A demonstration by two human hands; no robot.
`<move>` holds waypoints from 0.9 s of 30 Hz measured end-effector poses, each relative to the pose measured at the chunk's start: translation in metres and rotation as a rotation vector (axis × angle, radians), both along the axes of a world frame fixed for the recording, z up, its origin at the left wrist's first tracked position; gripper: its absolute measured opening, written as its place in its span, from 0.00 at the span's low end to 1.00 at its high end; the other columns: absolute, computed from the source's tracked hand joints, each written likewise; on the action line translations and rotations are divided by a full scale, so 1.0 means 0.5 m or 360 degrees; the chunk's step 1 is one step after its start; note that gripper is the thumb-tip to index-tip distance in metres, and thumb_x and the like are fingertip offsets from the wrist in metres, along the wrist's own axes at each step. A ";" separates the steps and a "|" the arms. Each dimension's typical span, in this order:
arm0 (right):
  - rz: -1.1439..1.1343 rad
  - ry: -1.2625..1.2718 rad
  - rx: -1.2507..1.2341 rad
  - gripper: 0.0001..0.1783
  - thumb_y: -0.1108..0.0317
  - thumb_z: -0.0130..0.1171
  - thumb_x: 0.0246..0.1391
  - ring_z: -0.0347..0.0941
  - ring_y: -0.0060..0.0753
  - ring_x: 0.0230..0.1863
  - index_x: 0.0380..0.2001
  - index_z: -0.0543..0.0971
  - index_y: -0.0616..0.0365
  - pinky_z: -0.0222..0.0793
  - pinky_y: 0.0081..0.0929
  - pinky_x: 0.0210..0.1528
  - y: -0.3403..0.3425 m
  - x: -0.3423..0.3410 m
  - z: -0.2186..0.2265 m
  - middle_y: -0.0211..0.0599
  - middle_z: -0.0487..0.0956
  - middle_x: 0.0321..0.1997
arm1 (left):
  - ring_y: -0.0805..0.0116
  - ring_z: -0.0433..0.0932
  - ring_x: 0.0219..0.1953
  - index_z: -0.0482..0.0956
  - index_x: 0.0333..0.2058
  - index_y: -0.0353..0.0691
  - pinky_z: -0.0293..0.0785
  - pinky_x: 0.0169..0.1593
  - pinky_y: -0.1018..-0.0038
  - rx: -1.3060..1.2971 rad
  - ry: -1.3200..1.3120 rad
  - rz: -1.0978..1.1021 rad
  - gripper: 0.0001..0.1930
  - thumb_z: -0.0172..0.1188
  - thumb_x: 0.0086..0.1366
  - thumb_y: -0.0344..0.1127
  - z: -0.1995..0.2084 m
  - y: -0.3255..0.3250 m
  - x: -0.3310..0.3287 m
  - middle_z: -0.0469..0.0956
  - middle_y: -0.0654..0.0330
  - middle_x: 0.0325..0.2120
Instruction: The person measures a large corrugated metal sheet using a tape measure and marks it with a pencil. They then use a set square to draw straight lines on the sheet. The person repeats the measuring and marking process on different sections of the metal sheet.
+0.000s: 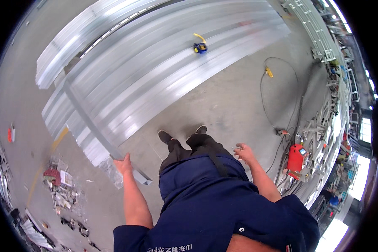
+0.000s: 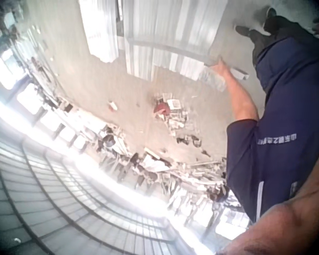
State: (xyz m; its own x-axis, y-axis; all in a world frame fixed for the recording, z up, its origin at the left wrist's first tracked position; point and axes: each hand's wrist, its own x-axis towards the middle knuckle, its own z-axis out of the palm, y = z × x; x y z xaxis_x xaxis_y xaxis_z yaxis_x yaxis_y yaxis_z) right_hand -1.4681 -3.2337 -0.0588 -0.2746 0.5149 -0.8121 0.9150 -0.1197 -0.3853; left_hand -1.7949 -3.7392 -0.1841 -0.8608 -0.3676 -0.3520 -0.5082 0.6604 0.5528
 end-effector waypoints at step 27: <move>0.0173 -0.0025 0.0595 0.22 0.63 0.58 0.42 0.76 0.49 0.47 0.43 0.81 0.58 0.73 0.37 0.50 -0.018 0.124 -0.070 0.50 0.80 0.44 | 0.55 0.77 0.41 0.65 0.47 0.20 0.75 0.48 0.62 0.0532 -0.0196 -0.0109 0.29 0.69 0.51 0.30 0.003 0.034 -0.095 0.75 0.42 0.43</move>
